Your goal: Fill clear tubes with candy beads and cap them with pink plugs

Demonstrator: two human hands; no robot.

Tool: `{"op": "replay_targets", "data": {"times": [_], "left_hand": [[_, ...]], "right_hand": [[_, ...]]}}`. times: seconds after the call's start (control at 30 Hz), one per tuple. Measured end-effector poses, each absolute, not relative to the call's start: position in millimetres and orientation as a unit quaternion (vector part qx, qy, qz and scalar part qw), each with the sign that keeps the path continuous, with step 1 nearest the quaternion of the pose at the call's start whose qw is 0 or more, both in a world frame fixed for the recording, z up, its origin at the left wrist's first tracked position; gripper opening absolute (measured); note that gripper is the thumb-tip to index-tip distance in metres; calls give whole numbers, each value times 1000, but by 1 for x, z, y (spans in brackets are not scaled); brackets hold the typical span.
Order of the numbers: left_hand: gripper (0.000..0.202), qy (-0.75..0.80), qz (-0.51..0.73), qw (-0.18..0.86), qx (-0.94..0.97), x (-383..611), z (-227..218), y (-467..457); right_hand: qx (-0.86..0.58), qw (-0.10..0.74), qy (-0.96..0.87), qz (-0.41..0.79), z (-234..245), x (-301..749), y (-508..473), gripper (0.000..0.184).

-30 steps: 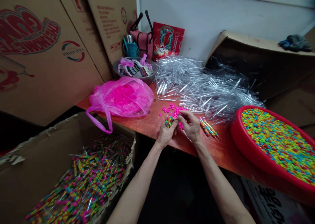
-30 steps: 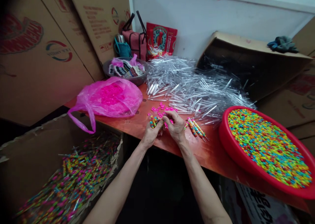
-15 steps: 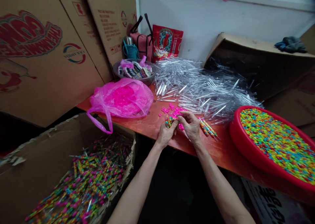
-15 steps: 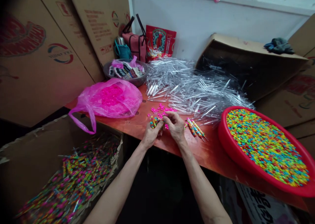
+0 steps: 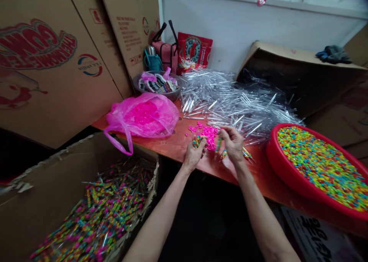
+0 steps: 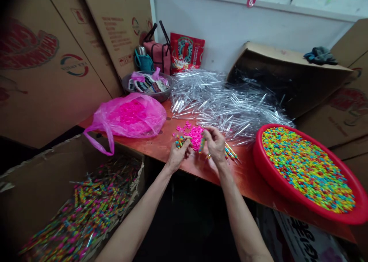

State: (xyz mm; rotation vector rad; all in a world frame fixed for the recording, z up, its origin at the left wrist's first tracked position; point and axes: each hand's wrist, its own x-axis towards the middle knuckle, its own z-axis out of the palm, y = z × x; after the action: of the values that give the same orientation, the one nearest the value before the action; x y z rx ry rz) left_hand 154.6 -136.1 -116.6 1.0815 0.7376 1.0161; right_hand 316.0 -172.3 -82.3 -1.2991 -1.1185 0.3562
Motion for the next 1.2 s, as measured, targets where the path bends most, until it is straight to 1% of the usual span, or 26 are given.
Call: {"op": "replay_targets", "data": {"times": [0.03, 0.1, 0.2, 0.3, 0.47, 0.53, 0.57, 0.63, 0.73, 0.8, 0.87, 0.97, 1.2], "left_hand": [[52, 317, 456, 679, 481, 155, -116, -137], [56, 294, 466, 680, 483, 155, -114, -137], [54, 296, 471, 678, 479, 155, -113, -138], [49, 309, 459, 678, 484, 155, -113, -137], [50, 296, 436, 675, 516, 154, -112, -136], [51, 295, 431, 679, 516, 153, -111, -137], [51, 294, 431, 681, 514, 153, -111, -137], [48, 295, 431, 682, 512, 153, -111, -138], [44, 289, 429, 681, 518, 152, -112, -138], [45, 281, 427, 687, 517, 152, -112, -137], [47, 275, 426, 689, 518, 152, -113, -137], [48, 280, 429, 677, 529, 152, -113, -136], [47, 295, 424, 681, 519, 152, -114, -136]], "right_hand": [[-588, 617, -503, 144, -78, 333, -176, 25], [-628, 537, -544, 146, -74, 365, -182, 26], [-656, 428, -615, 95, -79, 393, -185, 22], [-629, 388, -672, 54, -93, 390, -174, 17], [-592, 344, -725, 73, -107, 367, -144, 20], [-602, 357, -709, 88, -105, 365, -140, 22], [-608, 377, -690, 107, -102, 364, -140, 20], [-608, 437, -638, 179, -94, 361, -143, 16], [-570, 534, -539, 316, -80, 347, -145, 29], [-536, 579, -484, 378, -73, 334, -142, 32], [-510, 605, -450, 413, -68, 322, -136, 29], [-488, 610, -452, 430, -63, 310, -127, 28], [-514, 554, -498, 425, -54, 309, -137, 33]]}}
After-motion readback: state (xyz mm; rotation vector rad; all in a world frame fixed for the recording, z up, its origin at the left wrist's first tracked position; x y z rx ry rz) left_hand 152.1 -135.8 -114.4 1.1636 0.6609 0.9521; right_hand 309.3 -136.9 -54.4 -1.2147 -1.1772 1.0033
